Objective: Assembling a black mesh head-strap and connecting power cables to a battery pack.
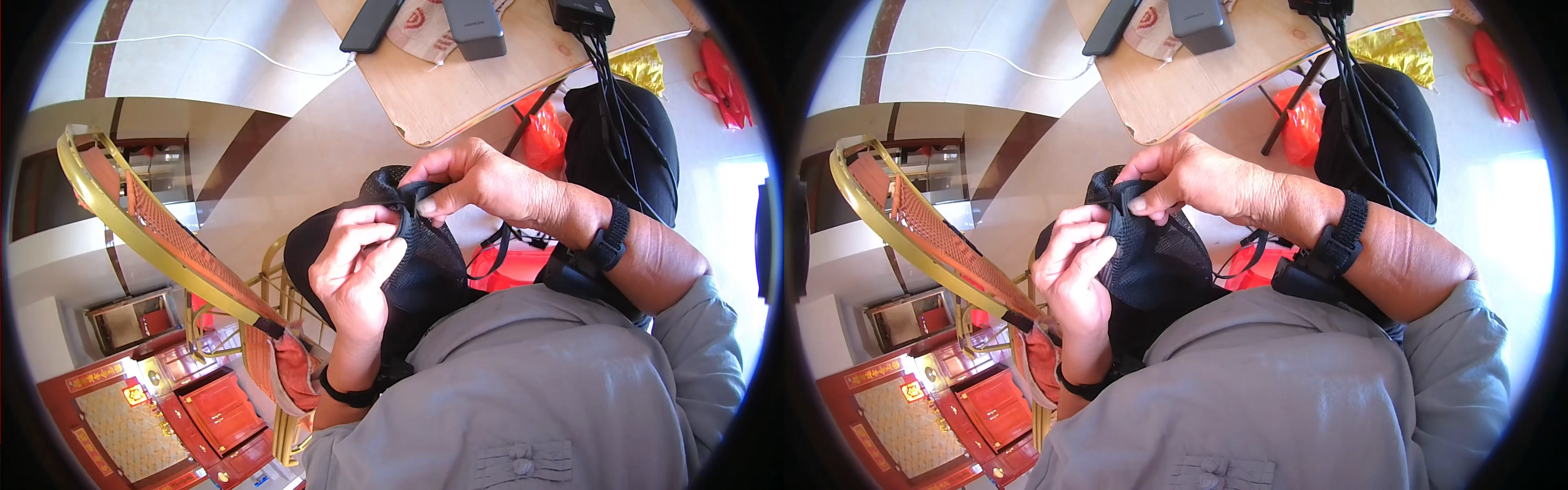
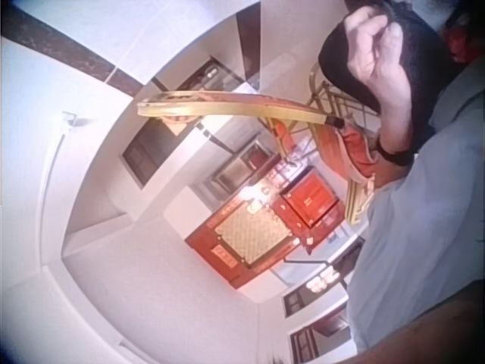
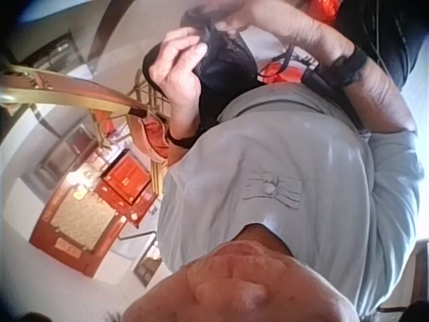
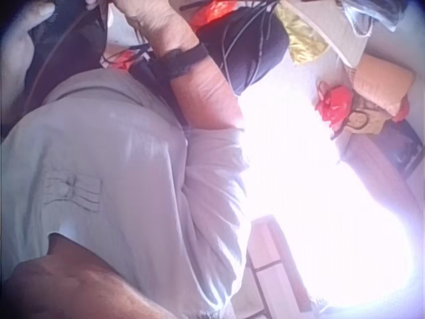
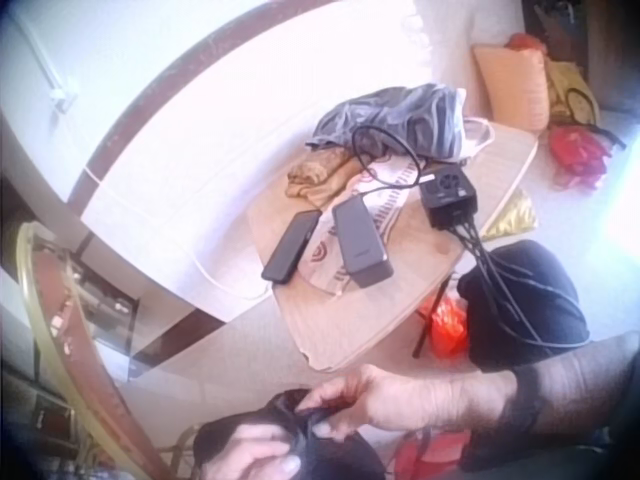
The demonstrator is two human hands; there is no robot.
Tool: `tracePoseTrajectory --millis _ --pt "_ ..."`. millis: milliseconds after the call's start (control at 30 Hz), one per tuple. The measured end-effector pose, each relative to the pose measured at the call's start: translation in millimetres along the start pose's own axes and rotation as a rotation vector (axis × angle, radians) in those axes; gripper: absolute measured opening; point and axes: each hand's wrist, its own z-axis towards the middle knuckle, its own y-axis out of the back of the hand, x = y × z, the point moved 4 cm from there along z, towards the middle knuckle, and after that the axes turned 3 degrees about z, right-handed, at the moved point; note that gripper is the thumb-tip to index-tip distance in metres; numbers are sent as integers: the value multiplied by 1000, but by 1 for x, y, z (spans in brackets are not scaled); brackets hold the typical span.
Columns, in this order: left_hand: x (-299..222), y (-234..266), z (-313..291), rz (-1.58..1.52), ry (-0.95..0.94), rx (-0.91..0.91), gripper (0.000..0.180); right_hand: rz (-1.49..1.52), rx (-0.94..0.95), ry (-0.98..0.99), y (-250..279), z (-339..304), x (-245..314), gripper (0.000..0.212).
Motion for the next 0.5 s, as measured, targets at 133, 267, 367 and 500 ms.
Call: tracePoseTrajectory --millis 133,267,367,500 --pt "-8 1 -3 246 -72 -40 13 8 5 3 -2 -2 1 25" --pt "-13 -5 -2 237 -94 -33 15 -13 12 -16 -3 -9 15 25" --pt "-12 -7 -1 236 -107 4 15 -67 -15 4 1 -9 10 21" --pt "-5 -7 1 100 -79 6 14 -83 27 28 2 -10 9 17"
